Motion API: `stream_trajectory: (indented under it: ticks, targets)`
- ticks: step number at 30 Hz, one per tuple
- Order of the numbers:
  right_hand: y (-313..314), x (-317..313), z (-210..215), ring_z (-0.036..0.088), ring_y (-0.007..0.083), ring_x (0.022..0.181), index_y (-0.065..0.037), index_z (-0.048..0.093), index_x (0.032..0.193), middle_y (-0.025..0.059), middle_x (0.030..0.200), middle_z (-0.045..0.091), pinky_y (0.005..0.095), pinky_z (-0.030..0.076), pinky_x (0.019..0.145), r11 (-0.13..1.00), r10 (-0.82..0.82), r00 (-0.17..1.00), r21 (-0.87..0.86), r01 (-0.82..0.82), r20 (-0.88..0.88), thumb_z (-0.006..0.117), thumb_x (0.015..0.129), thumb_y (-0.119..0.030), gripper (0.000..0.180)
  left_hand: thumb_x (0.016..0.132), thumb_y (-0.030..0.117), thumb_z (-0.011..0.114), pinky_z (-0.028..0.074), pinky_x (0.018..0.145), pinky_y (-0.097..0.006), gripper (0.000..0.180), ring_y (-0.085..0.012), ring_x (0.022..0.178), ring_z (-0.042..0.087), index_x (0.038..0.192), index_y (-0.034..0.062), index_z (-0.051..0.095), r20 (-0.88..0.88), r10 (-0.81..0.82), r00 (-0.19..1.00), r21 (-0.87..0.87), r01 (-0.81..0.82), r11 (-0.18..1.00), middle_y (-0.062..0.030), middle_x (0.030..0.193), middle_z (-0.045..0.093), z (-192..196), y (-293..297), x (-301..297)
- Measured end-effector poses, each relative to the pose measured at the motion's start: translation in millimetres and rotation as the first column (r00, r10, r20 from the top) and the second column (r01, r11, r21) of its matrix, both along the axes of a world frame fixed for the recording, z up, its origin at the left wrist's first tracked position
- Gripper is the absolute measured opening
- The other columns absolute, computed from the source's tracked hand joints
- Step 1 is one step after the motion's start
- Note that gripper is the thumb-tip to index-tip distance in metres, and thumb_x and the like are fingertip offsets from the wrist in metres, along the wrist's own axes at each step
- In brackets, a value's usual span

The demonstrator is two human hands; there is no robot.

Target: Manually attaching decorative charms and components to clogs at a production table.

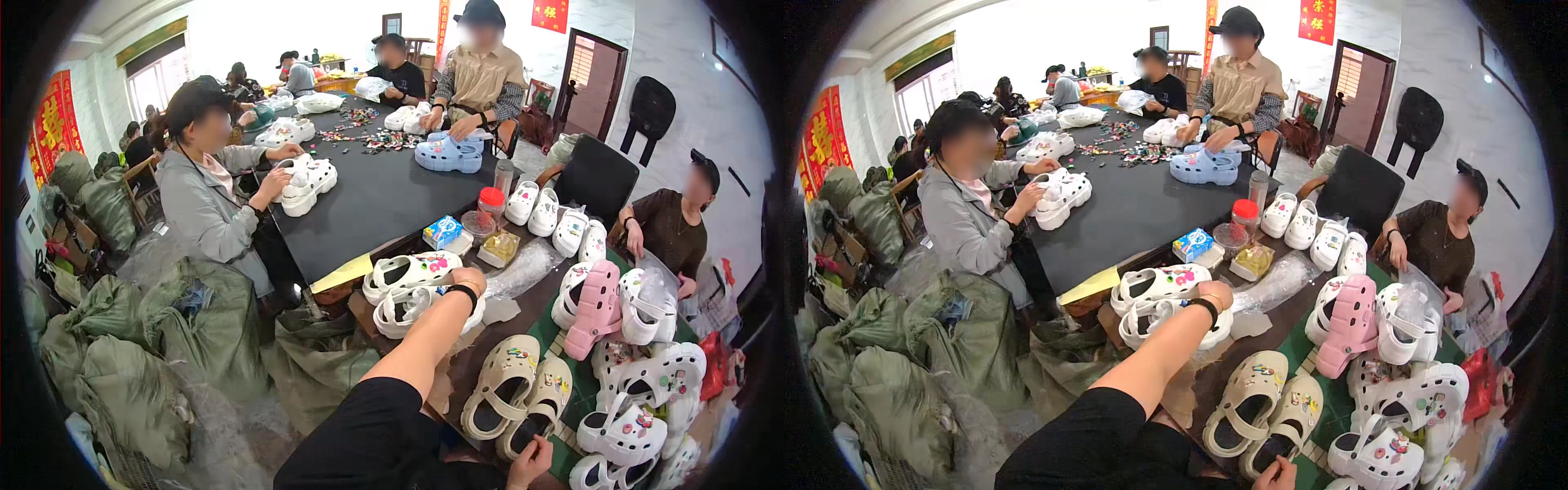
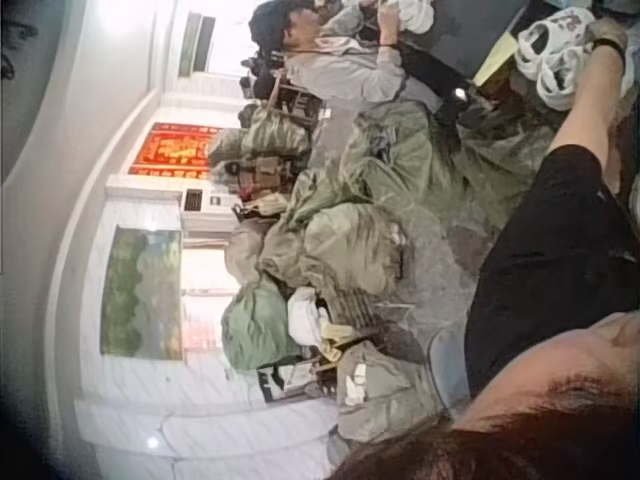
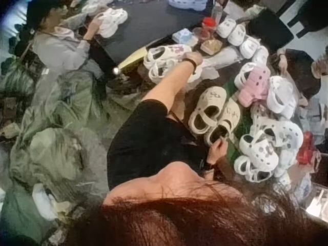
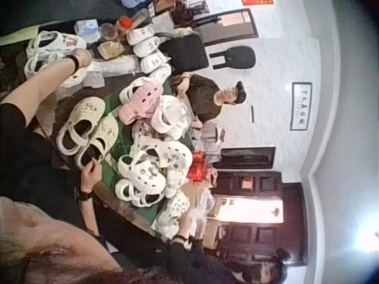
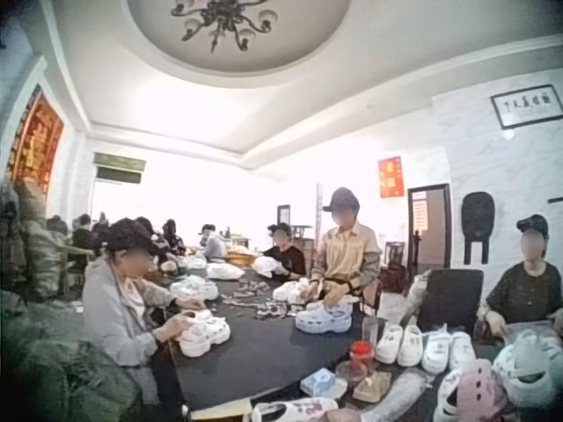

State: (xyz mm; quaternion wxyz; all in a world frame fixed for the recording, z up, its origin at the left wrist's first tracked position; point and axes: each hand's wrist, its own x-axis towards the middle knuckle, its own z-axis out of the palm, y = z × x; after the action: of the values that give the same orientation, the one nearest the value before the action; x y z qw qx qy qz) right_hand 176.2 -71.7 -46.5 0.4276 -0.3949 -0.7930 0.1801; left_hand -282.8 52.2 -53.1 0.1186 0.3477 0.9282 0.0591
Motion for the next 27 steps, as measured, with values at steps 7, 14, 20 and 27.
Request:
stream_trajectory:
  ticks: [7, 14, 20, 27]
  targets:
    - [4, 1, -8, 0.060, 0.0334, 0.074, 0.000, 0.066, 0.096, 0.0165, 0.085, 0.063, 0.0382, 0.049, 0.069, 1.000, 0.015, 1.000, 0.027, -0.014, -0.008, 0.055, 0.091, -0.010, 0.015, 0.088, 0.022, 0.048, 0.049, 0.087, -0.040, 0.032, -0.0248, 0.109, 0.063, 0.110, 0.0148, 0.070, 0.008, -0.025, 1.000, -0.046, 0.026, 0.999, -0.0070, 0.118, 0.066, 9, -8, 1]
    - [12, 1, -31, 0.048, 0.0184, 0.059, 0.003, 0.057, 0.088, 0.0096, 0.073, 0.051, 0.0302, 0.038, 0.054, 0.999, 0.020, 0.997, -0.049, -0.024, -0.080, 0.051, 0.087, -0.002, 0.008, 0.091, 0.021, 0.050, 0.050, 0.082, -0.044, 0.029, -0.0265, 0.108, 0.063, 0.111, 0.0150, 0.070, -0.118, 0.005, 0.993, -0.030, -0.009, 0.999, -0.0072, 0.119, 0.065, 24, -15, 10]
    - [3, 2, -11, 0.054, 0.0257, 0.067, 0.002, 0.062, 0.091, 0.0130, 0.079, 0.057, 0.0343, 0.044, 0.062, 1.000, 0.018, 0.998, -0.012, -0.019, -0.056, 0.052, 0.090, -0.007, 0.012, 0.089, 0.019, 0.051, 0.051, 0.084, -0.045, 0.027, -0.0302, 0.105, 0.064, 0.105, 0.0124, 0.072, -0.128, -0.023, 0.992, 0.071, 0.032, 0.997, -0.0108, 0.114, 0.067, 26, -19, 15]
    - [7, -2, -18, 0.050, 0.0247, 0.061, 0.003, 0.057, 0.087, 0.0129, 0.073, 0.051, 0.0335, 0.040, 0.057, 0.999, 0.032, 0.995, -0.001, -0.033, -0.092, 0.051, 0.087, -0.002, 0.008, 0.088, 0.018, 0.051, 0.053, 0.082, -0.043, 0.028, -0.0278, 0.105, 0.065, 0.102, 0.0061, 0.071, -0.078, -0.104, 0.992, 0.119, 0.113, 0.986, -0.0171, 0.115, 0.065, 31, -32, 6]
